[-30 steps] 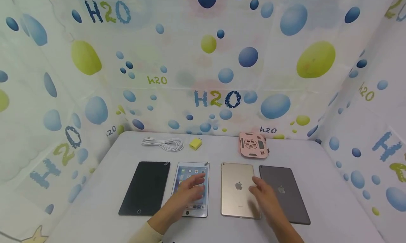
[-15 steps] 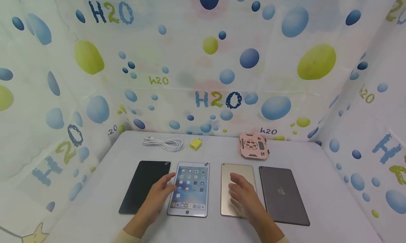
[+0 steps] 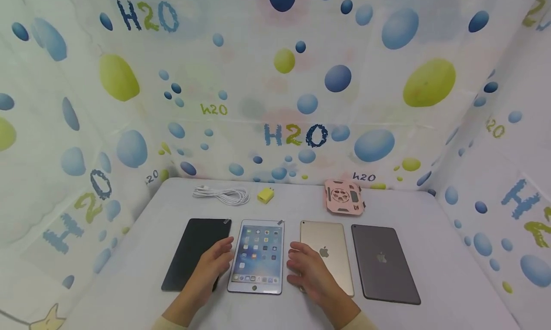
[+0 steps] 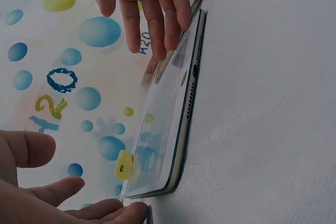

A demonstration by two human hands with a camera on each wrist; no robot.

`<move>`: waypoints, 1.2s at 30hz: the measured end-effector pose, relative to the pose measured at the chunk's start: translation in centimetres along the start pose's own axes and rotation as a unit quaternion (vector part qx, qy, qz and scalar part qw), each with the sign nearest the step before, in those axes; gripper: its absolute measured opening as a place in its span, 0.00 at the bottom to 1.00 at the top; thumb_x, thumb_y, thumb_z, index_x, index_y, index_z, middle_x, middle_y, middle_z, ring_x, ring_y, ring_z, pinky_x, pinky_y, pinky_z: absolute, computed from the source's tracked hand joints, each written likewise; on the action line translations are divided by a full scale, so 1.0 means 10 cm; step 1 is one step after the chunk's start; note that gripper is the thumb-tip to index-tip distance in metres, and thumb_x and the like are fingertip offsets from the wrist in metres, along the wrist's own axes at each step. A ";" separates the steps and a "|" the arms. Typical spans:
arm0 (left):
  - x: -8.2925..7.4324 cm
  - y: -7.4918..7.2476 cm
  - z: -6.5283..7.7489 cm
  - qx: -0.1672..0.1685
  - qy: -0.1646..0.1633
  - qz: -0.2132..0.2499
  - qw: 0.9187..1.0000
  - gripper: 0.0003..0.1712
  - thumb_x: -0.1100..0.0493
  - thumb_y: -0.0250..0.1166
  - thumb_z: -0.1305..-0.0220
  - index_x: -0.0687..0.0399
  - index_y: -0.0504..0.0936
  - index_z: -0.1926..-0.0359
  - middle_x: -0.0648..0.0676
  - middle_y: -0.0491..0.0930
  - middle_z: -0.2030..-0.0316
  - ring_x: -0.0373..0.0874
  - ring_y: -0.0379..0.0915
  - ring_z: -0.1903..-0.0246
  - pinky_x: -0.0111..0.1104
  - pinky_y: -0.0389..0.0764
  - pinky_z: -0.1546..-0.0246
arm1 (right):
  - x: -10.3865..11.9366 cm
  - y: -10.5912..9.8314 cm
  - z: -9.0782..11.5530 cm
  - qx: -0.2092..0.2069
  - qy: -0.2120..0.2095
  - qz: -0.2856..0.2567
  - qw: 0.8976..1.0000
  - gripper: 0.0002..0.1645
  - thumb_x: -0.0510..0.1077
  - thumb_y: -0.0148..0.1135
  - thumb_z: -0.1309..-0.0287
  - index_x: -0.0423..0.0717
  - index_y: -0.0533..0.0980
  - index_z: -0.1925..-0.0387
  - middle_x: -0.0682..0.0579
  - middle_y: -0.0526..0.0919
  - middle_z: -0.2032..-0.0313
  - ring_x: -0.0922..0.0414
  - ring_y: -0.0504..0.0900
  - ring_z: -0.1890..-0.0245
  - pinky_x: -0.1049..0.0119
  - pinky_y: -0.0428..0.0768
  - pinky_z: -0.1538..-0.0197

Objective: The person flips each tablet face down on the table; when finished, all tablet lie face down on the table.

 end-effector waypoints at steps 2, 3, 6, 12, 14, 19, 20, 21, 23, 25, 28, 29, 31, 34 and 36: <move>0.00 0.00 0.00 0.005 0.002 0.009 1.000 0.30 0.60 0.56 0.28 0.59 0.66 0.27 0.71 0.61 0.27 0.67 0.57 0.27 0.61 0.65 0.33 | 0.00 0.02 -0.01 -0.004 -0.001 -0.002 1.000 0.38 0.47 0.53 0.28 0.36 0.55 0.24 0.32 0.58 0.27 0.41 0.70 0.36 0.46 0.79 0.42; 0.00 0.00 0.00 0.008 0.003 0.013 1.000 0.30 0.60 0.55 0.28 0.59 0.66 0.27 0.71 0.61 0.27 0.68 0.58 0.28 0.61 0.65 0.33 | -0.01 0.03 -0.01 -0.005 -0.001 -0.004 1.000 0.38 0.47 0.53 0.28 0.36 0.55 0.25 0.32 0.58 0.27 0.40 0.70 0.35 0.45 0.79 0.43; 0.00 0.00 0.00 0.018 0.005 0.026 0.999 0.30 0.61 0.54 0.27 0.61 0.65 0.27 0.72 0.61 0.28 0.68 0.58 0.28 0.61 0.65 0.32 | -0.02 0.05 -0.02 -0.001 -0.003 -0.012 1.000 0.38 0.46 0.52 0.27 0.36 0.54 0.25 0.31 0.58 0.27 0.39 0.69 0.36 0.44 0.80 0.44; -0.03 0.02 0.01 0.035 0.012 0.042 0.998 0.31 0.61 0.54 0.27 0.64 0.64 0.27 0.72 0.63 0.29 0.67 0.61 0.30 0.61 0.66 0.32 | -0.05 0.07 -0.04 -0.002 -0.006 -0.014 1.000 0.41 0.47 0.52 0.27 0.37 0.49 0.23 0.29 0.57 0.28 0.39 0.70 0.36 0.40 0.82 0.46; -0.03 0.02 0.01 0.042 0.010 0.046 0.998 0.31 0.60 0.54 0.27 0.64 0.64 0.27 0.71 0.64 0.29 0.66 0.62 0.30 0.61 0.66 0.32 | -0.05 0.08 -0.05 -0.006 -0.007 -0.006 1.000 0.41 0.48 0.52 0.27 0.38 0.49 0.23 0.29 0.59 0.29 0.39 0.71 0.36 0.40 0.82 0.47; -0.01 0.02 -0.03 0.057 0.001 0.061 0.997 0.30 0.61 0.54 0.27 0.65 0.64 0.27 0.70 0.64 0.29 0.66 0.60 0.29 0.61 0.63 0.31 | -0.05 0.09 -0.07 -0.013 -0.009 0.008 1.000 0.39 0.48 0.51 0.27 0.40 0.49 0.23 0.32 0.63 0.32 0.38 0.70 0.35 0.43 0.83 0.49; 0.00 0.02 -0.03 0.058 0.001 0.066 0.996 0.30 0.61 0.54 0.27 0.66 0.64 0.27 0.71 0.64 0.30 0.66 0.60 0.29 0.62 0.62 0.30 | -0.05 0.09 -0.08 -0.015 -0.009 0.007 1.000 0.39 0.47 0.51 0.27 0.40 0.50 0.23 0.32 0.64 0.32 0.38 0.70 0.35 0.43 0.83 0.49; 0.00 0.02 -0.04 0.059 -0.001 0.070 0.996 0.30 0.61 0.54 0.27 0.66 0.64 0.27 0.70 0.64 0.30 0.66 0.59 0.29 0.62 0.61 0.30 | -0.05 0.10 -0.08 -0.016 -0.010 0.009 1.000 0.39 0.47 0.50 0.27 0.40 0.50 0.23 0.33 0.64 0.33 0.38 0.70 0.36 0.44 0.83 0.50; 0.00 0.02 -0.04 0.062 0.001 0.076 0.995 0.30 0.62 0.53 0.27 0.66 0.64 0.27 0.70 0.64 0.30 0.65 0.59 0.28 0.62 0.60 0.29 | -0.05 0.10 -0.08 -0.016 -0.011 0.012 1.000 0.39 0.47 0.50 0.27 0.39 0.50 0.23 0.33 0.64 0.33 0.39 0.71 0.37 0.45 0.83 0.50; -0.01 0.01 -0.04 0.066 -0.002 0.076 0.995 0.30 0.61 0.53 0.27 0.66 0.64 0.27 0.70 0.63 0.30 0.65 0.58 0.28 0.62 0.59 0.29 | -0.05 0.10 -0.07 -0.015 -0.010 0.014 1.000 0.38 0.47 0.50 0.27 0.39 0.50 0.23 0.32 0.65 0.33 0.41 0.73 0.39 0.47 0.84 0.51; -0.01 0.00 -0.05 0.071 -0.005 0.072 0.995 0.30 0.60 0.53 0.26 0.65 0.64 0.27 0.70 0.63 0.29 0.65 0.57 0.28 0.62 0.58 0.29 | -0.05 0.11 -0.06 -0.007 -0.009 0.013 1.000 0.39 0.46 0.50 0.27 0.36 0.51 0.24 0.31 0.66 0.34 0.44 0.77 0.44 0.50 0.84 0.52; 0.00 0.00 -0.05 0.072 -0.007 0.070 0.995 0.30 0.60 0.53 0.26 0.65 0.64 0.27 0.69 0.63 0.29 0.65 0.57 0.28 0.62 0.58 0.29 | -0.05 0.11 -0.05 -0.004 -0.008 0.011 1.000 0.38 0.46 0.49 0.27 0.35 0.51 0.24 0.31 0.66 0.34 0.46 0.78 0.45 0.51 0.84 0.52; -0.01 -0.01 -0.05 0.075 -0.011 0.068 0.995 0.30 0.59 0.53 0.26 0.64 0.64 0.27 0.69 0.63 0.29 0.65 0.57 0.28 0.62 0.59 0.29 | -0.05 0.11 -0.05 0.001 -0.005 0.006 1.000 0.38 0.46 0.49 0.28 0.34 0.51 0.24 0.32 0.68 0.36 0.47 0.79 0.47 0.53 0.84 0.52; -0.01 -0.02 -0.06 0.081 -0.016 0.069 0.994 0.30 0.58 0.53 0.26 0.63 0.64 0.26 0.68 0.63 0.29 0.64 0.57 0.27 0.61 0.59 0.29 | -0.04 0.12 -0.06 0.009 -0.005 -0.003 1.000 0.38 0.45 0.49 0.28 0.33 0.52 0.25 0.35 0.72 0.39 0.49 0.79 0.49 0.55 0.83 0.53; -0.01 -0.01 -0.05 0.087 -0.018 0.070 0.994 0.30 0.58 0.53 0.26 0.62 0.64 0.26 0.68 0.63 0.29 0.64 0.57 0.27 0.61 0.60 0.29 | -0.02 0.13 -0.07 0.014 -0.007 -0.012 1.000 0.37 0.45 0.50 0.28 0.32 0.54 0.26 0.39 0.74 0.42 0.51 0.78 0.50 0.56 0.83 0.53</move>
Point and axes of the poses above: each hand's wrist, its own z-axis away from the middle knuckle, its own y-axis out of the palm, x = y × z, the point moved 4 cm from there along -z, towards the middle knuckle
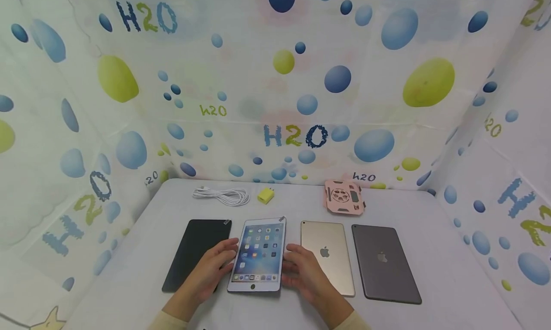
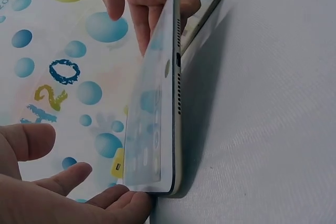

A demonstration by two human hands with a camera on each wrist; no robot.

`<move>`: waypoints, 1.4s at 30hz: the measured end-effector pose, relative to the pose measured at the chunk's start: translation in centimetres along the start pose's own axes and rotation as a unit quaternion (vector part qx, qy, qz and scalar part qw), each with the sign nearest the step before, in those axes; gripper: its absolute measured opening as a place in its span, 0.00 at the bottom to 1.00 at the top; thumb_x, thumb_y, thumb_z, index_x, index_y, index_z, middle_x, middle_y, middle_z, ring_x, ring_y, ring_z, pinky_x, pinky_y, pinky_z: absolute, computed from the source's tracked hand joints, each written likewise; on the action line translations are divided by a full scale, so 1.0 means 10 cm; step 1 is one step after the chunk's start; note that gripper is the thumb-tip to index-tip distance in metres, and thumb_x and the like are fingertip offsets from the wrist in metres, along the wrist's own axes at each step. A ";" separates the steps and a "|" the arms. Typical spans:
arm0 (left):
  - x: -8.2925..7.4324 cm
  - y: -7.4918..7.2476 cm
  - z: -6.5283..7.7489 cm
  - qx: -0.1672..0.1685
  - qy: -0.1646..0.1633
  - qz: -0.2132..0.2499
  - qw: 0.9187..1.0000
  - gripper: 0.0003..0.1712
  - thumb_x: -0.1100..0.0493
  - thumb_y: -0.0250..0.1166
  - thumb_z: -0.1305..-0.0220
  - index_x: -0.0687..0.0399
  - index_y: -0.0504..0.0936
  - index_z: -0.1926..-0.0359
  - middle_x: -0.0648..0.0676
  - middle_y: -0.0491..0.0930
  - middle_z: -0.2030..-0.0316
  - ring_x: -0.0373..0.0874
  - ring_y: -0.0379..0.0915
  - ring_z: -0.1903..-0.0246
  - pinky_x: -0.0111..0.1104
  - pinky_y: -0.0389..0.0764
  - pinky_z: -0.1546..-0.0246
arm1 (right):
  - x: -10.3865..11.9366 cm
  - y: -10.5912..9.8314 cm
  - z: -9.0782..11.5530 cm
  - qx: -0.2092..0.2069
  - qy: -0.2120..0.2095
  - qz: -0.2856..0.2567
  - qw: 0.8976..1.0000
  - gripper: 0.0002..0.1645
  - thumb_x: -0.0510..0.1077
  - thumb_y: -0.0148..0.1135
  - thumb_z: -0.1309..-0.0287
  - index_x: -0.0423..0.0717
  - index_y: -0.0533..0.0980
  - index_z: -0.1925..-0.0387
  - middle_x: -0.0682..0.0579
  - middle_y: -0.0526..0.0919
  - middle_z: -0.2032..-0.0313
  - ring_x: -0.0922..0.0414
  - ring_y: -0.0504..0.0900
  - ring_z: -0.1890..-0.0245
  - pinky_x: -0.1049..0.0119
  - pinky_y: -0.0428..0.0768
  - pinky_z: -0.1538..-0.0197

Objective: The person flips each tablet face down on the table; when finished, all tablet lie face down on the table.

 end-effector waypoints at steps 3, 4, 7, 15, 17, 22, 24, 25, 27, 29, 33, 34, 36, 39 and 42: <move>-0.02 0.03 0.01 0.015 -0.001 -0.002 1.000 0.31 0.58 0.53 0.25 0.63 0.63 0.26 0.69 0.62 0.28 0.65 0.56 0.28 0.61 0.60 0.29 | 0.03 0.00 -0.02 0.014 -0.004 -0.019 1.000 0.35 0.45 0.52 0.28 0.32 0.58 0.28 0.44 0.78 0.45 0.52 0.78 0.50 0.57 0.82 0.52; -0.03 0.04 0.01 0.021 0.001 -0.003 1.000 0.31 0.58 0.53 0.25 0.63 0.62 0.26 0.69 0.61 0.28 0.66 0.56 0.28 0.61 0.61 0.29 | 0.04 0.00 -0.02 0.019 -0.004 -0.028 0.999 0.35 0.45 0.53 0.28 0.32 0.60 0.28 0.45 0.78 0.45 0.52 0.78 0.50 0.57 0.82 0.52; -0.05 0.07 0.01 0.038 0.005 -0.006 0.999 0.31 0.57 0.52 0.24 0.63 0.61 0.25 0.70 0.60 0.28 0.66 0.56 0.28 0.62 0.61 0.29 | 0.06 0.01 -0.04 0.040 -0.001 -0.049 0.998 0.34 0.46 0.55 0.29 0.34 0.63 0.28 0.47 0.79 0.45 0.52 0.78 0.49 0.57 0.83 0.50; -0.06 0.10 0.01 0.069 -0.004 -0.021 0.997 0.34 0.56 0.52 0.23 0.64 0.57 0.23 0.73 0.52 0.24 0.70 0.47 0.24 0.64 0.59 0.30 | 0.11 0.09 -0.04 0.067 0.004 -0.065 0.996 0.33 0.44 0.53 0.27 0.37 0.63 0.26 0.46 0.78 0.42 0.52 0.78 0.48 0.56 0.83 0.47; -0.07 0.10 0.00 0.073 0.000 -0.022 0.997 0.35 0.56 0.52 0.23 0.64 0.56 0.22 0.72 0.51 0.24 0.70 0.46 0.24 0.64 0.59 0.30 | 0.13 0.12 -0.03 0.072 0.002 -0.068 0.995 0.33 0.44 0.54 0.28 0.38 0.63 0.26 0.46 0.78 0.42 0.52 0.78 0.48 0.57 0.83 0.47; -0.10 0.11 0.00 0.080 0.006 -0.032 0.996 0.35 0.56 0.53 0.24 0.61 0.56 0.22 0.72 0.52 0.24 0.71 0.48 0.25 0.65 0.62 0.32 | 0.16 0.20 -0.03 0.100 -0.012 -0.040 0.994 0.35 0.43 0.57 0.29 0.42 0.62 0.24 0.46 0.79 0.41 0.52 0.80 0.49 0.59 0.84 0.49; -0.11 0.11 0.00 0.084 0.007 -0.043 0.996 0.35 0.55 0.54 0.24 0.58 0.56 0.21 0.73 0.52 0.24 0.72 0.50 0.26 0.66 0.65 0.34 | 0.16 0.25 -0.04 0.115 -0.020 -0.017 0.993 0.36 0.43 0.57 0.28 0.45 0.61 0.23 0.44 0.79 0.40 0.52 0.82 0.49 0.60 0.84 0.49; -0.12 0.11 0.00 0.088 0.010 -0.048 0.995 0.36 0.54 0.54 0.23 0.58 0.56 0.21 0.73 0.52 0.24 0.73 0.51 0.27 0.66 0.66 0.35 | 0.16 0.27 -0.05 0.123 -0.023 -0.005 0.992 0.37 0.44 0.58 0.28 0.46 0.60 0.22 0.43 0.78 0.38 0.52 0.83 0.49 0.60 0.84 0.49; -0.15 0.12 0.00 0.095 0.015 -0.061 0.994 0.36 0.52 0.54 0.23 0.56 0.56 0.21 0.73 0.53 0.25 0.74 0.51 0.27 0.68 0.67 0.38 | 0.14 0.33 -0.07 0.135 -0.029 0.016 0.990 0.38 0.45 0.59 0.28 0.50 0.59 0.21 0.41 0.77 0.37 0.50 0.84 0.49 0.59 0.85 0.50; -0.18 0.12 0.00 0.100 0.022 -0.068 0.992 0.36 0.50 0.54 0.23 0.54 0.55 0.20 0.74 0.52 0.25 0.75 0.51 0.28 0.69 0.68 0.39 | 0.13 0.38 -0.10 0.146 -0.035 0.035 0.988 0.40 0.46 0.60 0.29 0.53 0.57 0.21 0.38 0.76 0.36 0.49 0.85 0.49 0.58 0.85 0.49; -0.25 0.12 0.01 0.104 0.034 -0.076 0.991 0.38 0.46 0.56 0.23 0.49 0.56 0.20 0.73 0.53 0.24 0.76 0.50 0.27 0.70 0.70 0.42 | 0.11 0.48 -0.16 0.163 -0.048 0.075 0.983 0.43 0.47 0.62 0.30 0.59 0.55 0.20 0.36 0.76 0.35 0.47 0.87 0.50 0.54 0.85 0.49; -0.26 0.12 0.01 0.105 0.036 -0.076 0.991 0.38 0.45 0.56 0.24 0.47 0.56 0.20 0.72 0.53 0.24 0.76 0.50 0.27 0.70 0.71 0.43 | 0.11 0.50 -0.17 0.167 -0.052 0.086 0.981 0.44 0.47 0.63 0.31 0.60 0.54 0.20 0.36 0.76 0.35 0.47 0.87 0.49 0.52 0.85 0.48; -0.28 0.12 0.01 0.107 0.040 -0.082 0.990 0.39 0.44 0.57 0.24 0.44 0.55 0.20 0.71 0.53 0.24 0.76 0.52 0.28 0.68 0.74 0.44 | 0.11 0.54 -0.19 0.173 -0.065 0.108 0.977 0.45 0.49 0.64 0.31 0.63 0.54 0.20 0.37 0.75 0.34 0.45 0.86 0.48 0.50 0.85 0.47; -0.32 0.11 0.01 0.098 0.043 -0.096 0.990 0.41 0.43 0.60 0.27 0.37 0.54 0.19 0.71 0.54 0.24 0.75 0.55 0.29 0.64 0.78 0.47 | 0.12 0.61 -0.22 0.178 -0.086 0.148 0.969 0.48 0.54 0.67 0.34 0.66 0.53 0.20 0.39 0.70 0.29 0.43 0.82 0.41 0.47 0.84 0.46; -0.34 0.08 0.00 0.086 0.045 -0.106 0.990 0.43 0.44 0.63 0.29 0.30 0.53 0.20 0.70 0.55 0.24 0.75 0.55 0.29 0.61 0.81 0.51 | 0.13 0.67 -0.25 0.187 -0.100 0.175 0.962 0.51 0.57 0.69 0.37 0.71 0.52 0.20 0.40 0.63 0.25 0.40 0.76 0.35 0.45 0.83 0.45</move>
Point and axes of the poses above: each hand's wrist, its own z-axis away from the middle knuckle, its own y-axis out of the palm, x = y × z, the point moved 4 cm from there along -z, towards the middle knuckle
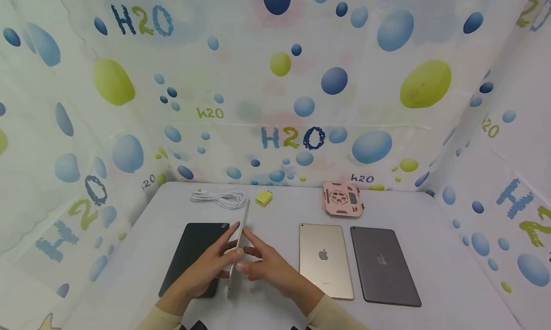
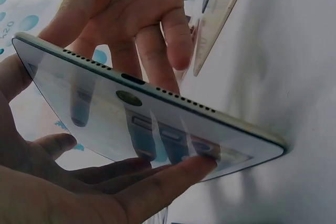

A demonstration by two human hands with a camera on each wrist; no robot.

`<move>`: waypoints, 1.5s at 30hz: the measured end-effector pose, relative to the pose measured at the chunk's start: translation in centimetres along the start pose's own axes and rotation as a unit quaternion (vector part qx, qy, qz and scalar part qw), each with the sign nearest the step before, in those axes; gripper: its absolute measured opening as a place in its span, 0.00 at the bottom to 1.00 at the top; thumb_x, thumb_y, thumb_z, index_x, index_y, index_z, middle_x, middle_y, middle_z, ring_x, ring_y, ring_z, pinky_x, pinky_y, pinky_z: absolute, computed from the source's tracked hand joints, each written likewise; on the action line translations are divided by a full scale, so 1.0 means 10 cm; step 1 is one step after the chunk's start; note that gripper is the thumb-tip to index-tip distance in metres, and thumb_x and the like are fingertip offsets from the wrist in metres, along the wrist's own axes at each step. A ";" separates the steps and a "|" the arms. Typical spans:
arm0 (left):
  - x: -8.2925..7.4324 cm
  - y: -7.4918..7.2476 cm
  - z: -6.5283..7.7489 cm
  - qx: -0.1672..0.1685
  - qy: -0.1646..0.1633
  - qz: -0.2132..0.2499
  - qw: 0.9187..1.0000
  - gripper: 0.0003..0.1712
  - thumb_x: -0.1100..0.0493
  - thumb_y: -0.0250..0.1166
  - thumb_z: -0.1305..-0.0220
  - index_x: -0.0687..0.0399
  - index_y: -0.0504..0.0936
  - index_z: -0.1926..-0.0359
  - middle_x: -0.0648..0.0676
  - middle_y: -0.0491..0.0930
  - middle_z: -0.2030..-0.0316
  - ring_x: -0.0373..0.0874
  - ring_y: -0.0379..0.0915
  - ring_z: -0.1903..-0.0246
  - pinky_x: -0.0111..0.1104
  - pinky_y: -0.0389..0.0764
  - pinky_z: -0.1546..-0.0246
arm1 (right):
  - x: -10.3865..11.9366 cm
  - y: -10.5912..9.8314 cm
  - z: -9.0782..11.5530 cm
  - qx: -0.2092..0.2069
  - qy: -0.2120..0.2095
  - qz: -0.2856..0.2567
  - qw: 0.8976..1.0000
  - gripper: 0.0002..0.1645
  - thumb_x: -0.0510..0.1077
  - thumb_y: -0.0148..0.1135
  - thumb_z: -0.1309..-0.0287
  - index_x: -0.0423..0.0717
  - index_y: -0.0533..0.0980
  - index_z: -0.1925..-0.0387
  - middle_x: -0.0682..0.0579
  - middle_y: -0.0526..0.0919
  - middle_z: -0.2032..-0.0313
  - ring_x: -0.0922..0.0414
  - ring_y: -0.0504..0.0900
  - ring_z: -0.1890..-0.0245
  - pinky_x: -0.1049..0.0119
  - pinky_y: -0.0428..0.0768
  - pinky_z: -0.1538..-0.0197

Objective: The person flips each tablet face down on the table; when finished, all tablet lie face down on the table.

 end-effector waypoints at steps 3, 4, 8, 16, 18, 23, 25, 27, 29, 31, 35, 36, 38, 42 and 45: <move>-0.01 -0.04 0.01 -0.002 0.003 0.004 1.000 0.43 0.46 0.64 0.30 0.26 0.54 0.20 0.69 0.55 0.24 0.73 0.56 0.28 0.58 0.83 0.53 | 0.01 0.05 -0.03 0.012 -0.001 0.007 1.000 0.51 0.56 0.69 0.37 0.75 0.50 0.21 0.39 0.57 0.23 0.37 0.70 0.30 0.42 0.80 0.41; -0.01 -0.05 0.01 0.000 0.006 0.007 1.000 0.42 0.47 0.64 0.30 0.26 0.54 0.21 0.69 0.55 0.24 0.73 0.55 0.28 0.57 0.83 0.54 | 0.00 0.06 -0.03 0.014 -0.002 0.011 1.000 0.51 0.56 0.69 0.37 0.76 0.50 0.21 0.39 0.56 0.22 0.36 0.68 0.29 0.41 0.79 0.40; -0.01 -0.09 0.03 0.007 0.013 0.020 1.000 0.41 0.48 0.64 0.30 0.27 0.56 0.21 0.68 0.54 0.23 0.72 0.54 0.27 0.58 0.83 0.54 | -0.01 0.10 -0.05 0.015 -0.003 0.028 0.999 0.52 0.60 0.69 0.38 0.80 0.49 0.22 0.41 0.53 0.21 0.33 0.58 0.25 0.36 0.72 0.34; -0.02 -0.12 0.05 0.026 0.031 0.022 0.999 0.39 0.49 0.59 0.25 0.28 0.52 0.20 0.68 0.49 0.22 0.73 0.48 0.26 0.61 0.81 0.49 | -0.01 0.14 -0.08 0.017 -0.008 0.044 0.999 0.49 0.62 0.66 0.35 0.81 0.48 0.22 0.41 0.52 0.21 0.34 0.53 0.23 0.33 0.66 0.31; -0.02 -0.12 0.06 0.030 0.037 0.022 0.999 0.38 0.49 0.57 0.24 0.29 0.51 0.19 0.66 0.47 0.21 0.73 0.47 0.25 0.61 0.80 0.48 | -0.01 0.15 -0.08 0.024 -0.012 0.053 0.998 0.50 0.64 0.64 0.35 0.81 0.47 0.22 0.43 0.52 0.20 0.35 0.50 0.22 0.32 0.62 0.30; 0.01 -0.13 0.08 0.026 0.052 0.056 0.997 0.39 0.51 0.54 0.22 0.30 0.47 0.19 0.65 0.42 0.20 0.74 0.46 0.25 0.63 0.76 0.43 | -0.03 0.21 -0.07 0.030 -0.007 0.065 0.997 0.52 0.66 0.63 0.36 0.74 0.46 0.20 0.51 0.46 0.19 0.38 0.43 0.20 0.31 0.54 0.27; 0.03 -0.13 0.09 0.022 0.059 0.081 0.995 0.40 0.53 0.53 0.22 0.30 0.45 0.18 0.66 0.43 0.20 0.74 0.48 0.26 0.65 0.72 0.39 | -0.04 0.23 -0.05 0.019 0.003 0.073 0.997 0.51 0.66 0.64 0.36 0.72 0.48 0.20 0.52 0.45 0.19 0.38 0.42 0.20 0.31 0.56 0.28; 0.04 -0.13 0.10 0.021 0.065 0.107 0.992 0.41 0.54 0.53 0.22 0.29 0.42 0.18 0.67 0.45 0.21 0.73 0.52 0.27 0.65 0.68 0.36 | -0.04 0.24 -0.03 0.005 0.010 0.078 0.997 0.50 0.64 0.64 0.35 0.71 0.50 0.20 0.51 0.45 0.19 0.36 0.43 0.21 0.31 0.60 0.30; 0.05 -0.13 0.10 0.023 0.074 0.130 0.988 0.43 0.56 0.53 0.22 0.29 0.38 0.18 0.69 0.47 0.22 0.72 0.54 0.28 0.64 0.65 0.34 | -0.04 0.23 -0.01 -0.011 0.010 0.080 0.997 0.50 0.62 0.65 0.36 0.71 0.51 0.20 0.50 0.46 0.19 0.35 0.44 0.21 0.30 0.63 0.32; 0.05 -0.13 0.09 0.027 0.079 0.146 0.986 0.45 0.58 0.52 0.22 0.29 0.36 0.18 0.70 0.49 0.22 0.70 0.56 0.28 0.61 0.66 0.33 | -0.03 0.19 0.00 -0.031 0.004 0.082 0.996 0.49 0.61 0.66 0.36 0.68 0.52 0.20 0.49 0.48 0.19 0.35 0.46 0.21 0.30 0.62 0.31; 0.06 -0.13 0.07 0.037 0.075 0.189 0.978 0.46 0.60 0.52 0.22 0.32 0.34 0.18 0.69 0.53 0.23 0.63 0.65 0.31 0.51 0.76 0.38 | -0.03 0.01 0.04 -0.108 0.008 0.026 0.994 0.45 0.54 0.64 0.34 0.51 0.57 0.21 0.40 0.54 0.21 0.31 0.52 0.24 0.30 0.67 0.34; 0.07 -0.13 0.06 0.038 0.073 0.202 0.976 0.46 0.61 0.51 0.22 0.34 0.33 0.18 0.69 0.54 0.24 0.59 0.68 0.33 0.47 0.78 0.40 | -0.04 -0.06 0.05 -0.128 0.015 -0.001 0.992 0.44 0.52 0.63 0.33 0.46 0.57 0.22 0.38 0.56 0.23 0.31 0.55 0.25 0.31 0.70 0.36; 0.08 -0.13 0.06 0.038 0.069 0.240 0.967 0.46 0.63 0.51 0.23 0.37 0.34 0.18 0.69 0.56 0.24 0.52 0.74 0.37 0.43 0.81 0.44 | -0.06 -0.19 0.08 -0.165 0.026 -0.062 0.984 0.42 0.49 0.60 0.31 0.38 0.56 0.23 0.32 0.60 0.26 0.31 0.63 0.29 0.39 0.78 0.41; 0.11 -0.14 0.05 0.038 0.060 0.296 0.952 0.47 0.69 0.50 0.26 0.42 0.36 0.17 0.68 0.56 0.24 0.46 0.75 0.40 0.42 0.82 0.45 | -0.09 -0.36 0.15 -0.193 0.051 -0.128 0.971 0.40 0.48 0.55 0.27 0.34 0.55 0.24 0.32 0.69 0.32 0.42 0.78 0.40 0.50 0.81 0.45; 0.13 -0.14 0.04 0.042 0.053 0.301 0.951 0.49 0.73 0.51 0.30 0.44 0.38 0.17 0.68 0.54 0.23 0.49 0.70 0.34 0.43 0.80 0.41 | -0.10 -0.42 0.20 -0.205 0.056 -0.143 0.967 0.38 0.48 0.54 0.26 0.33 0.56 0.25 0.33 0.71 0.34 0.46 0.80 0.45 0.50 0.82 0.45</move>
Point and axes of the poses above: each hand's wrist, its own z-axis away from the middle knuckle, its own y-axis out of the palm, x = y × z, the point moved 4 cm from there along -z, towards the middle knuckle
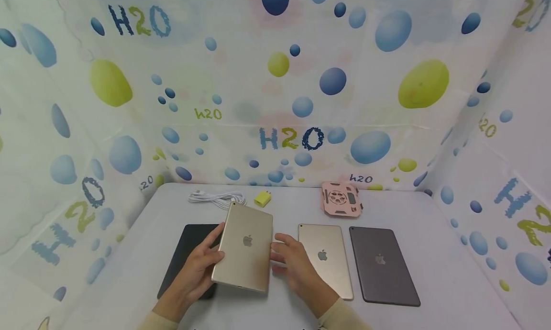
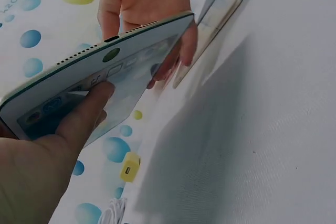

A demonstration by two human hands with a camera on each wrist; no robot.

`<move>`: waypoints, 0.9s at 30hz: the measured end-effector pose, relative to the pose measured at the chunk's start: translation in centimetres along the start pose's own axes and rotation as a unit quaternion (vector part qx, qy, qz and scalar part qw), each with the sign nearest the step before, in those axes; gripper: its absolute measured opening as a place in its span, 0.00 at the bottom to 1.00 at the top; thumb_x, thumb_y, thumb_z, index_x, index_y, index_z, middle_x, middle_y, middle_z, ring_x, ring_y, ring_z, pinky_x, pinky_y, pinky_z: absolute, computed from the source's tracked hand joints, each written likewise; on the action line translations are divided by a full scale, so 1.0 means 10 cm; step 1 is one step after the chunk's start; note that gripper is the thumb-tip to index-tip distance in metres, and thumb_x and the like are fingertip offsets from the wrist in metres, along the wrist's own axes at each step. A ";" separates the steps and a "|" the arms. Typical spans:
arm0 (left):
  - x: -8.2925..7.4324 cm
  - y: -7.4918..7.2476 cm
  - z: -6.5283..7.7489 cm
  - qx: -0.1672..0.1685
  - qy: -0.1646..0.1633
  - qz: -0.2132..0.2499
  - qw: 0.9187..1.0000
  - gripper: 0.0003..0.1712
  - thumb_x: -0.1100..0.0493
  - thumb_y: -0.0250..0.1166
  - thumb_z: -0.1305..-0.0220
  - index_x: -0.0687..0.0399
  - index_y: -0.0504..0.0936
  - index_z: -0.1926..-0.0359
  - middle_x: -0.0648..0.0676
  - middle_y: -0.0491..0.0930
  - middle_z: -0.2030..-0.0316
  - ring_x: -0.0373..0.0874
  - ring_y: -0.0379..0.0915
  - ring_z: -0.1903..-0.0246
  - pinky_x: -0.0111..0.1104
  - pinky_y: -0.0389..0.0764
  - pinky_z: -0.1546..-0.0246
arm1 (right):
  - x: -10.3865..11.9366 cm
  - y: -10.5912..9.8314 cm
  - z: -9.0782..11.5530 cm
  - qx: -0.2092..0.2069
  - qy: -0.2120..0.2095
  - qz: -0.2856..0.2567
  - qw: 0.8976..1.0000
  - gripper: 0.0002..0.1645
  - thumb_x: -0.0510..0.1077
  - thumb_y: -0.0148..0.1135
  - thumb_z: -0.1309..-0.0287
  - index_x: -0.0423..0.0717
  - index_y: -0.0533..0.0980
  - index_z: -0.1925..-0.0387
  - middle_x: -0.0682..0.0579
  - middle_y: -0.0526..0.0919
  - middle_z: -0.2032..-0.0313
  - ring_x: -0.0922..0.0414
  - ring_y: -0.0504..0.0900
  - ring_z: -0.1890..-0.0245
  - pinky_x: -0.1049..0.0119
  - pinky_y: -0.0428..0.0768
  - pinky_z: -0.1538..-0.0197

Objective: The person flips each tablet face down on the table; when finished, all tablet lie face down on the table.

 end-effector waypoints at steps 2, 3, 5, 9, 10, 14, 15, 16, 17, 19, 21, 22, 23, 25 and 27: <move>0.01 -0.01 -0.02 -0.005 -0.002 -0.011 1.000 0.50 0.75 0.51 0.32 0.46 0.40 0.18 0.68 0.53 0.23 0.52 0.67 0.31 0.43 0.79 0.40 | 0.01 -0.03 0.02 -0.007 0.000 -0.008 1.000 0.36 0.47 0.52 0.26 0.34 0.56 0.25 0.34 0.71 0.34 0.47 0.79 0.45 0.51 0.82 0.46; 0.01 -0.02 -0.03 -0.010 -0.002 -0.022 1.000 0.50 0.75 0.52 0.33 0.46 0.41 0.18 0.69 0.54 0.23 0.53 0.67 0.31 0.42 0.79 0.40 | 0.02 -0.04 0.02 -0.009 0.000 -0.013 1.000 0.36 0.47 0.52 0.26 0.34 0.56 0.25 0.34 0.70 0.33 0.47 0.78 0.45 0.51 0.83 0.46; 0.02 -0.03 -0.05 -0.024 -0.007 -0.053 0.998 0.50 0.76 0.53 0.34 0.47 0.43 0.18 0.69 0.56 0.24 0.54 0.69 0.33 0.42 0.80 0.43 | 0.03 -0.05 0.04 -0.012 -0.004 -0.013 1.000 0.36 0.47 0.51 0.25 0.34 0.56 0.25 0.34 0.69 0.33 0.47 0.77 0.45 0.53 0.83 0.47; 0.03 -0.07 -0.07 -0.043 -0.030 -0.134 0.990 0.49 0.73 0.56 0.34 0.51 0.44 0.18 0.69 0.63 0.27 0.53 0.77 0.42 0.41 0.83 0.50 | 0.03 -0.07 0.06 -0.016 -0.007 0.003 1.000 0.35 0.47 0.49 0.24 0.35 0.56 0.24 0.34 0.67 0.31 0.46 0.76 0.43 0.55 0.82 0.47; 0.03 -0.07 -0.07 -0.046 -0.036 -0.157 0.986 0.49 0.72 0.57 0.34 0.52 0.44 0.18 0.69 0.64 0.28 0.52 0.78 0.44 0.41 0.83 0.51 | 0.03 -0.07 0.07 -0.016 -0.008 0.008 1.000 0.35 0.47 0.48 0.24 0.35 0.55 0.24 0.33 0.66 0.31 0.46 0.76 0.43 0.55 0.82 0.47; 0.03 -0.10 -0.08 -0.057 -0.045 -0.240 0.968 0.49 0.69 0.63 0.35 0.60 0.46 0.19 0.69 0.73 0.34 0.50 0.81 0.51 0.41 0.82 0.51 | 0.02 -0.08 0.08 -0.021 -0.016 0.020 0.999 0.35 0.45 0.48 0.25 0.36 0.55 0.24 0.32 0.65 0.30 0.44 0.75 0.40 0.53 0.81 0.44; 0.04 -0.11 -0.08 -0.062 -0.046 -0.256 0.964 0.49 0.69 0.64 0.36 0.63 0.47 0.20 0.69 0.75 0.36 0.49 0.81 0.52 0.41 0.82 0.50 | 0.02 -0.07 0.09 -0.024 -0.019 0.021 0.999 0.35 0.44 0.49 0.26 0.35 0.55 0.24 0.32 0.65 0.30 0.43 0.74 0.40 0.52 0.80 0.43; 0.05 -0.12 -0.08 -0.066 -0.044 -0.271 0.959 0.49 0.70 0.64 0.36 0.65 0.48 0.21 0.68 0.77 0.38 0.48 0.81 0.53 0.41 0.82 0.49 | 0.02 -0.07 0.09 -0.025 -0.022 0.025 0.999 0.35 0.43 0.49 0.26 0.35 0.55 0.24 0.31 0.64 0.30 0.43 0.74 0.39 0.51 0.80 0.42; 0.06 -0.12 -0.09 -0.071 -0.044 -0.282 0.956 0.48 0.70 0.65 0.37 0.67 0.49 0.21 0.68 0.78 0.40 0.48 0.81 0.53 0.40 0.82 0.49 | 0.02 -0.07 0.09 -0.028 -0.024 0.028 0.999 0.35 0.43 0.49 0.27 0.35 0.55 0.24 0.31 0.64 0.30 0.42 0.74 0.39 0.50 0.80 0.41; 0.10 -0.13 -0.10 -0.079 -0.042 -0.297 0.951 0.47 0.71 0.65 0.38 0.69 0.51 0.22 0.66 0.81 0.44 0.48 0.81 0.54 0.40 0.83 0.50 | 0.01 -0.07 0.10 -0.030 -0.027 0.033 0.999 0.36 0.41 0.49 0.28 0.35 0.54 0.24 0.30 0.63 0.30 0.41 0.73 0.37 0.47 0.79 0.40; 0.14 -0.14 -0.11 -0.085 -0.041 -0.314 0.945 0.46 0.72 0.65 0.38 0.71 0.53 0.23 0.65 0.82 0.46 0.47 0.80 0.56 0.38 0.83 0.53 | 0.01 -0.07 0.10 -0.032 -0.028 0.035 0.998 0.36 0.40 0.49 0.28 0.34 0.53 0.24 0.29 0.62 0.30 0.40 0.73 0.37 0.45 0.78 0.38; 0.16 -0.14 -0.12 -0.087 -0.039 -0.321 0.942 0.45 0.72 0.65 0.39 0.72 0.54 0.24 0.64 0.82 0.47 0.47 0.80 0.56 0.38 0.84 0.54 | 0.01 -0.08 0.11 -0.033 -0.027 0.035 0.998 0.36 0.40 0.48 0.28 0.34 0.53 0.24 0.28 0.61 0.30 0.40 0.72 0.36 0.44 0.77 0.37; 0.18 -0.14 -0.13 -0.090 -0.039 -0.331 0.939 0.45 0.72 0.66 0.39 0.72 0.56 0.24 0.63 0.82 0.48 0.46 0.80 0.57 0.37 0.84 0.56 | 0.00 -0.08 0.11 -0.034 -0.026 0.035 0.998 0.36 0.40 0.48 0.28 0.34 0.53 0.24 0.28 0.61 0.30 0.39 0.72 0.35 0.44 0.76 0.37; 0.21 -0.13 -0.15 -0.095 -0.038 -0.350 0.931 0.43 0.71 0.66 0.39 0.73 0.58 0.25 0.63 0.82 0.48 0.46 0.80 0.56 0.37 0.85 0.56 | 0.00 -0.09 0.10 -0.035 -0.026 0.034 0.998 0.36 0.40 0.47 0.28 0.33 0.52 0.24 0.28 0.61 0.30 0.38 0.71 0.35 0.42 0.75 0.36; 0.23 -0.13 -0.17 -0.099 -0.037 -0.364 0.925 0.42 0.70 0.67 0.39 0.74 0.60 0.27 0.64 0.82 0.46 0.47 0.80 0.54 0.38 0.85 0.54 | 0.00 -0.11 0.10 -0.036 -0.027 0.033 0.998 0.35 0.40 0.46 0.27 0.33 0.52 0.24 0.28 0.62 0.30 0.38 0.70 0.34 0.42 0.74 0.35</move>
Point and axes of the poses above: each hand's wrist, its own z-axis away from the middle knuckle, its own y-axis out of the palm, x = y × z, the point moved 4 cm from there along -z, towards the middle knuckle
